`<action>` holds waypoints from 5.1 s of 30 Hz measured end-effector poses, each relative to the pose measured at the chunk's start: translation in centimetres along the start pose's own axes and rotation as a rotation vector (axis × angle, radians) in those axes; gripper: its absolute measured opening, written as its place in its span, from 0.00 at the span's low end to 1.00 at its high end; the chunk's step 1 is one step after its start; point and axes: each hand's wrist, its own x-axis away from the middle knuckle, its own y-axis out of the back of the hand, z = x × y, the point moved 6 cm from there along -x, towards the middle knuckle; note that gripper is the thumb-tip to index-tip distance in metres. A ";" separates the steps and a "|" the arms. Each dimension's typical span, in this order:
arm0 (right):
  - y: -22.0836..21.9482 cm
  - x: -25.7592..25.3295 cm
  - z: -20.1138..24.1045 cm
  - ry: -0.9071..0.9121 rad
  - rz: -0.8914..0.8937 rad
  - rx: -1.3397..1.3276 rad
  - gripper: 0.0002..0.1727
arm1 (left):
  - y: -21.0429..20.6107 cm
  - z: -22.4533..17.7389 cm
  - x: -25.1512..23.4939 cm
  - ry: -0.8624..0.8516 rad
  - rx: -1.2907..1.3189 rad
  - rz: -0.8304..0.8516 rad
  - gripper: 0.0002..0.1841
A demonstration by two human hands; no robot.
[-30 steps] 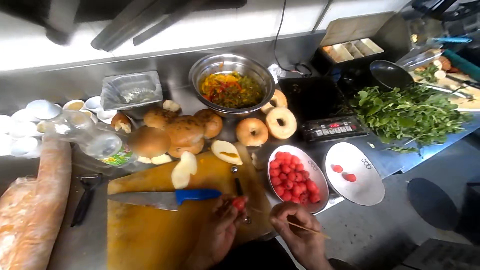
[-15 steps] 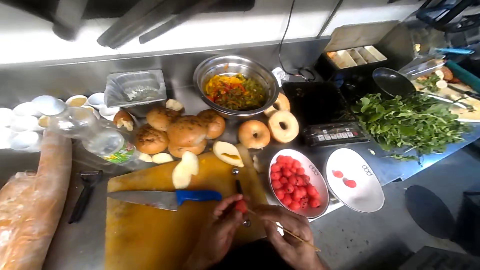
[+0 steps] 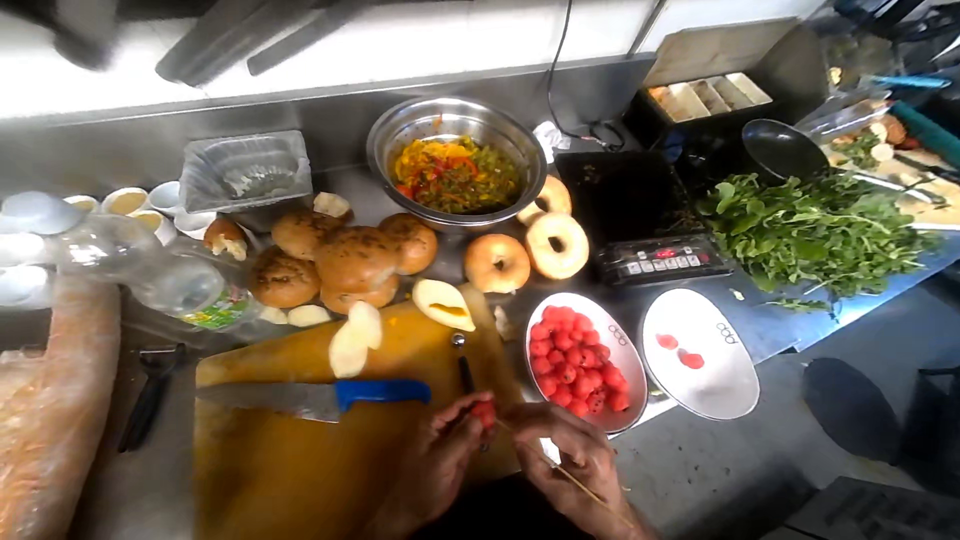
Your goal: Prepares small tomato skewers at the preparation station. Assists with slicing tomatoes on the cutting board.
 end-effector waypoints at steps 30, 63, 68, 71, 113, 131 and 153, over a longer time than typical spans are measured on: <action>5.7 -1.3 -1.9 0.178 0.302 -0.401 0.05 | -8.7 5.0 3.5 -0.377 0.120 -0.511 0.17; 0.9 -2.6 -1.0 0.235 0.404 -0.417 0.04 | -5.1 2.9 6.7 -0.464 0.225 -0.494 0.15; 0.7 -2.5 -1.1 0.234 0.395 -0.381 0.04 | -5.2 3.0 6.8 -0.456 0.207 -0.496 0.16; 0.9 -2.5 -1.1 0.240 0.362 -0.352 0.04 | -5.3 3.1 7.0 -0.458 0.203 -0.518 0.16; 0.9 -1.6 -1.1 0.197 0.404 -0.381 0.05 | -5.4 3.4 7.6 -0.439 0.397 -0.491 0.15; 1.1 -1.7 -1.2 0.209 0.351 -0.318 0.04 | -5.2 3.5 7.8 -0.460 0.413 -0.522 0.15; 1.3 -1.4 -1.7 0.196 0.355 -0.319 0.05 | -5.5 3.6 7.5 -0.455 0.394 -0.497 0.15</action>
